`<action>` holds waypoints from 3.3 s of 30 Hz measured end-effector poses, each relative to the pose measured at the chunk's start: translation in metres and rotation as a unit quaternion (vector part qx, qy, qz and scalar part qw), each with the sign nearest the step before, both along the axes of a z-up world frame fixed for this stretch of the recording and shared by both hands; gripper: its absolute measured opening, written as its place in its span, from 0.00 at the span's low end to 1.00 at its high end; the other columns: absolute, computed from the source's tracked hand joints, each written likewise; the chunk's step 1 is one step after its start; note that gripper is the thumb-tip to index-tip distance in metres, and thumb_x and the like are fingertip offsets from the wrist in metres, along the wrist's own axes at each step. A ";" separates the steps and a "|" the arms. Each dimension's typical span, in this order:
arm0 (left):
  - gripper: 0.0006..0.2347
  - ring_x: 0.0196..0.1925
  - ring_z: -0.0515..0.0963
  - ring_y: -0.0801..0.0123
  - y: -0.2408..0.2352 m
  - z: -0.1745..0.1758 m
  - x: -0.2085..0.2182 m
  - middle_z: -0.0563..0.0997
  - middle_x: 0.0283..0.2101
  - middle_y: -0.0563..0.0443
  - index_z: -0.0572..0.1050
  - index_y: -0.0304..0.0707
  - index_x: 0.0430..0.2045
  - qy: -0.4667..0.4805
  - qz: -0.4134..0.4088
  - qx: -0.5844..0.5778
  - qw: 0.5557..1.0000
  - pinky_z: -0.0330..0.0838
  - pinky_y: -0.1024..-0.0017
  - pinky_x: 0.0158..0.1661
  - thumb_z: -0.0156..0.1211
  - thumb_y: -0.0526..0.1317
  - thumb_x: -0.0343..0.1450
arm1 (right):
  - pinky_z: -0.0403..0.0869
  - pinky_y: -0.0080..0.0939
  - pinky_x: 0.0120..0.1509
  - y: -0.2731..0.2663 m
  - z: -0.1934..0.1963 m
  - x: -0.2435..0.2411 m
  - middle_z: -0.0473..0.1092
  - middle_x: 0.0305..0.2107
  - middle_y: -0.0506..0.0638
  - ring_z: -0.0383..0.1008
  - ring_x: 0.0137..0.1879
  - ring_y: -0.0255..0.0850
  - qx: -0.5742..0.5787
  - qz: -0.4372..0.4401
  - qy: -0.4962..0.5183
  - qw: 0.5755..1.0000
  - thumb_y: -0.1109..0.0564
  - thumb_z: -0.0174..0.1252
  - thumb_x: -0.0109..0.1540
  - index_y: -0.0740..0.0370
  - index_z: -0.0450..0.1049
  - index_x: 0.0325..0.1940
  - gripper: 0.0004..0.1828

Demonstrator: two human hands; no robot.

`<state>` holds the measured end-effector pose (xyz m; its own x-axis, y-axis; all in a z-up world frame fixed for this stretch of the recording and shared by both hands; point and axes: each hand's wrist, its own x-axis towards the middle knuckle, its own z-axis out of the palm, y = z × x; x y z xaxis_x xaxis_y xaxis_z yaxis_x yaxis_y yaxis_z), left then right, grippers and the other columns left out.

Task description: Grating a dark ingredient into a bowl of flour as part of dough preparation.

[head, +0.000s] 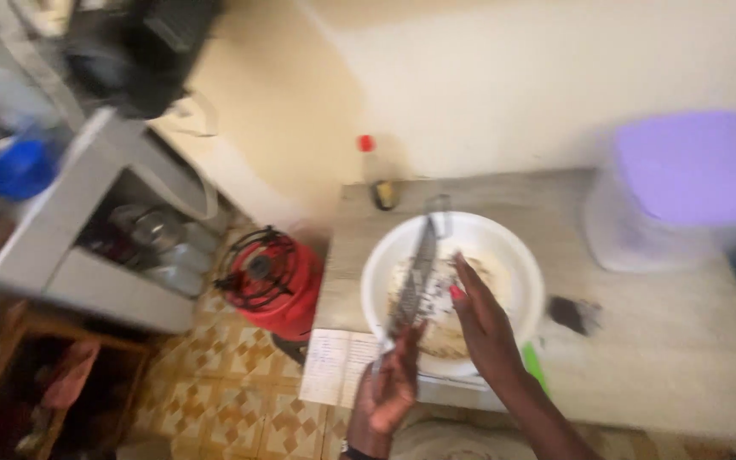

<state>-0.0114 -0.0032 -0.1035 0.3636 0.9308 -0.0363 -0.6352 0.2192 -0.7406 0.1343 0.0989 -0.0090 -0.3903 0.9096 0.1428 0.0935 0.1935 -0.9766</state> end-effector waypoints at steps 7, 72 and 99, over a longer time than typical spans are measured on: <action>0.21 0.43 0.76 0.52 -0.001 0.021 0.001 0.72 0.47 0.33 0.53 0.30 0.60 0.049 -0.002 0.006 0.999 0.76 0.68 0.42 0.39 0.28 0.70 | 0.68 0.40 0.58 0.020 -0.005 0.016 0.66 0.51 0.52 0.72 0.52 0.42 0.198 0.016 -0.073 0.977 0.65 0.45 0.59 0.60 0.68 0.52 0.17; 0.26 0.43 0.77 0.52 -0.015 0.026 -0.015 0.71 0.48 0.34 0.44 0.33 0.62 0.254 0.075 0.039 0.964 0.78 0.69 0.41 0.44 0.28 0.69 | 0.69 0.40 0.41 0.052 0.032 0.037 0.71 0.35 0.47 0.68 0.35 0.39 -0.042 -0.003 -0.200 0.979 0.52 0.54 0.56 0.52 0.74 0.35 0.07; 0.11 0.24 0.80 0.61 -0.011 0.059 -0.001 0.78 0.30 0.33 0.68 0.24 0.39 0.659 0.050 -0.117 0.741 0.78 0.77 0.25 0.55 0.32 0.65 | 0.62 0.35 0.42 0.084 -0.155 0.179 0.67 0.41 0.56 0.64 0.42 0.41 -0.124 -0.233 -0.106 0.959 0.64 0.46 0.61 0.65 0.66 0.57 0.19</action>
<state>-0.0127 -0.0146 -0.0448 -0.2017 0.8626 -0.4639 -0.8456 0.0856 0.5270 0.3131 0.1826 -0.1641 0.0712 0.9878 -0.1388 0.3146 -0.1543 -0.9366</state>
